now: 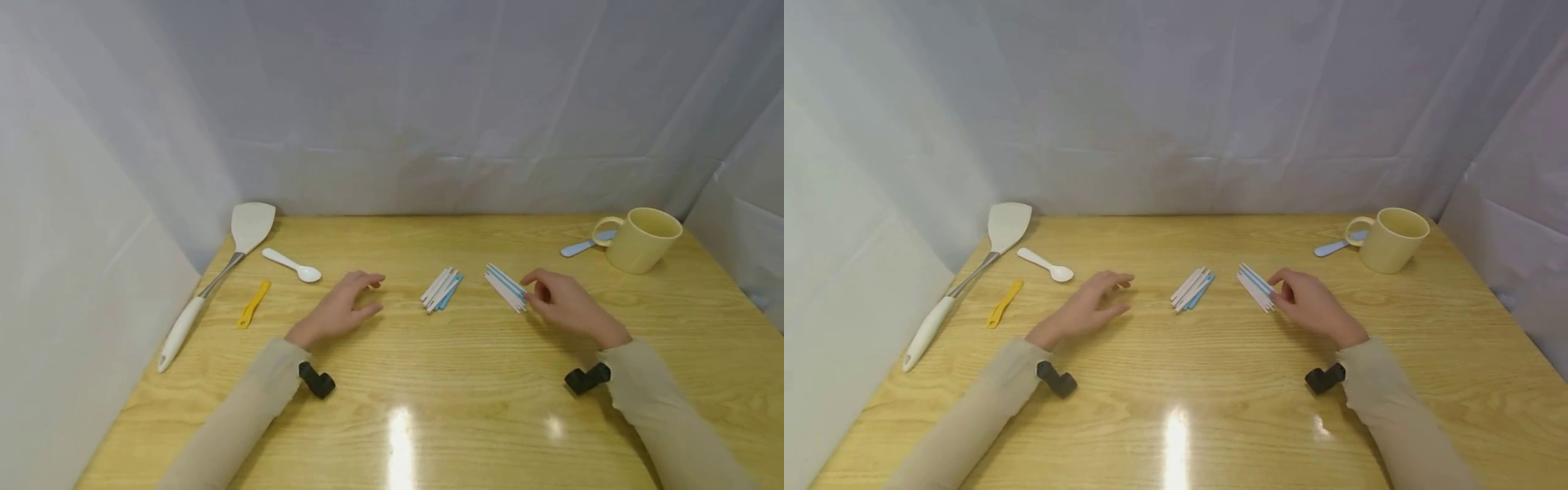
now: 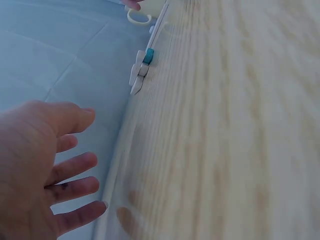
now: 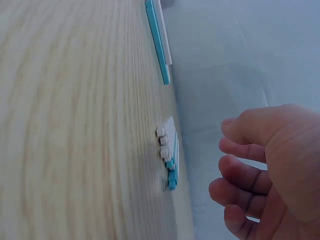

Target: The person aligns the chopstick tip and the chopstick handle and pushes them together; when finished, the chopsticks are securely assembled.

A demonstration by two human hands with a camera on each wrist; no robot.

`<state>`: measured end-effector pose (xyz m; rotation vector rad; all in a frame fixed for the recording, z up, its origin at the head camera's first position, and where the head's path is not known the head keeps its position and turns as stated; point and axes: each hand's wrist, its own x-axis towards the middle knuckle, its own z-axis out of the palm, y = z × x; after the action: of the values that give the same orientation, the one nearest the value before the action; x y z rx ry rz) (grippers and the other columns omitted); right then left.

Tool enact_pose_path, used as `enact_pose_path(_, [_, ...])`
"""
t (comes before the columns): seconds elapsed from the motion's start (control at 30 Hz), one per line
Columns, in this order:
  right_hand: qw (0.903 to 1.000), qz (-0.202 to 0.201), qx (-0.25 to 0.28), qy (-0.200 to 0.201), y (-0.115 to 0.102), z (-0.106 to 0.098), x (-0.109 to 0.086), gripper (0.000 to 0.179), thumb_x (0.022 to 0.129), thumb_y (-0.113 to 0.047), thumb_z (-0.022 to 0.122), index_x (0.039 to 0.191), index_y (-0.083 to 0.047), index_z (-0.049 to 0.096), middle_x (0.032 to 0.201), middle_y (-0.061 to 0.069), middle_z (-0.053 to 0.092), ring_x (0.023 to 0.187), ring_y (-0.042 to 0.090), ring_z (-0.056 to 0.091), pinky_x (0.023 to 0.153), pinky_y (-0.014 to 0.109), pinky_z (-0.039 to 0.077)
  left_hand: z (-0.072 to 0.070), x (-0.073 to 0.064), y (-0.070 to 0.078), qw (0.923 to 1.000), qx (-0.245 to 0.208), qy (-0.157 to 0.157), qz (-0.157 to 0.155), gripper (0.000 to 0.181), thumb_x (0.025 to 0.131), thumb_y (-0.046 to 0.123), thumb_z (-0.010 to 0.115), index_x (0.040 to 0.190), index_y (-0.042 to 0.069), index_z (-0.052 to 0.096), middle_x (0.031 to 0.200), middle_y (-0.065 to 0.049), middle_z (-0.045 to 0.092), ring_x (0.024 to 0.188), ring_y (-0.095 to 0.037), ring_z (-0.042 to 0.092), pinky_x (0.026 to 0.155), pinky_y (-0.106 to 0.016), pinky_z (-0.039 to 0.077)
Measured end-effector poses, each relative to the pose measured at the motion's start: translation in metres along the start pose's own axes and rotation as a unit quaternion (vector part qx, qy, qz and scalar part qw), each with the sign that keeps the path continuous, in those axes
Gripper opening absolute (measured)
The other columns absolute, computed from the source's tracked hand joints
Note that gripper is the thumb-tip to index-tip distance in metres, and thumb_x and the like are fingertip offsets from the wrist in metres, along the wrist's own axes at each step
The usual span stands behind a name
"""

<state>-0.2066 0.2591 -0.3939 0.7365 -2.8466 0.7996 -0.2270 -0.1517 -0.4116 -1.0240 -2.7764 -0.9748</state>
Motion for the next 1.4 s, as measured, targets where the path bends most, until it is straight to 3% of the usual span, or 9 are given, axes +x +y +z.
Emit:
enact_pose_path(0.13, [0.9999, -0.007, 0.002, -0.012, -0.002, 0.005, 0.005, 0.018, 0.091, -0.007, 0.063, 0.107, 0.0, 0.064, 0.067, -0.004, 0.052, 0.056, 0.004, 0.041, 0.053, 0.024, 0.038, 0.006, 0.007, 0.004, 0.997, -0.076, -0.014, -0.003, 0.046, 0.093, 0.014, 0.063, 0.134, -0.003, 0.05, 0.112, -0.015, 0.061, 0.102, -0.027, 0.058, 0.087, -0.039, 0.049])
enact_pose_path(0.23, [0.9998, -0.006, 0.004, -0.021, -0.002, 0.01, 0.009, 0.017, 0.091, -0.008, 0.062, 0.107, -0.003, 0.065, 0.066, -0.005, 0.053, 0.056, 0.005, 0.042, 0.054, 0.024, 0.039, 0.012, 0.01, 0.006, 0.9899, -0.138, -0.03, -0.014, 0.042, 0.094, 0.011, 0.061, 0.131, -0.004, 0.051, 0.107, -0.014, 0.062, 0.093, -0.023, 0.06, 0.077, -0.031, 0.05])
enact_pose_path(0.37, [0.9996, 0.002, 0.003, -0.028, -0.002, 0.014, 0.012, 0.016, 0.092, -0.009, 0.061, 0.106, -0.004, 0.066, 0.066, -0.005, 0.053, 0.055, 0.005, 0.042, 0.053, 0.024, 0.039, 0.019, 0.017, 0.009, 0.9836, -0.173, -0.042, -0.027, 0.036, 0.096, 0.012, 0.059, 0.128, -0.004, 0.053, 0.102, -0.012, 0.063, 0.086, -0.017, 0.057, 0.072, -0.025, 0.047])
enact_pose_path(0.87, [0.9989, 0.021, -0.027, -0.031, -0.003, 0.024, 0.024, 0.019, 0.09, -0.01, 0.063, 0.107, -0.002, 0.068, 0.062, -0.003, 0.052, 0.052, 0.01, 0.042, 0.051, 0.026, 0.036, 0.049, 0.039, 0.018, 0.981, -0.192, 0.0, -0.03, 0.017, 0.092, 0.012, 0.063, 0.105, 0.001, 0.065, 0.083, -0.007, 0.062, 0.071, -0.011, 0.052, 0.064, -0.021, 0.043])
enact_pose_path(1.1, [0.9991, 0.003, -0.023, -0.035, 0.0, 0.028, 0.026, 0.016, 0.089, -0.008, 0.065, 0.103, -0.003, 0.07, 0.064, -0.004, 0.053, 0.055, 0.008, 0.042, 0.053, 0.024, 0.037, 0.056, 0.046, 0.024, 0.981, -0.181, 0.013, -0.069, 0.014, 0.091, 0.014, 0.064, 0.1, 0.003, 0.066, 0.08, -0.005, 0.061, 0.067, -0.01, 0.05, 0.06, -0.02, 0.04])
enact_pose_path(1.4, [0.9992, 0.006, -0.027, -0.028, -0.003, 0.031, 0.025, 0.015, 0.088, -0.007, 0.065, 0.101, -0.001, 0.069, 0.065, -0.004, 0.052, 0.056, 0.007, 0.042, 0.055, 0.024, 0.037, 0.063, 0.046, 0.026, 0.9839, -0.15, 0.036, -0.09, 0.021, 0.087, 0.024, 0.07, 0.094, 0.006, 0.063, 0.076, -0.002, 0.06, 0.064, -0.008, 0.05, 0.058, -0.019, 0.041])
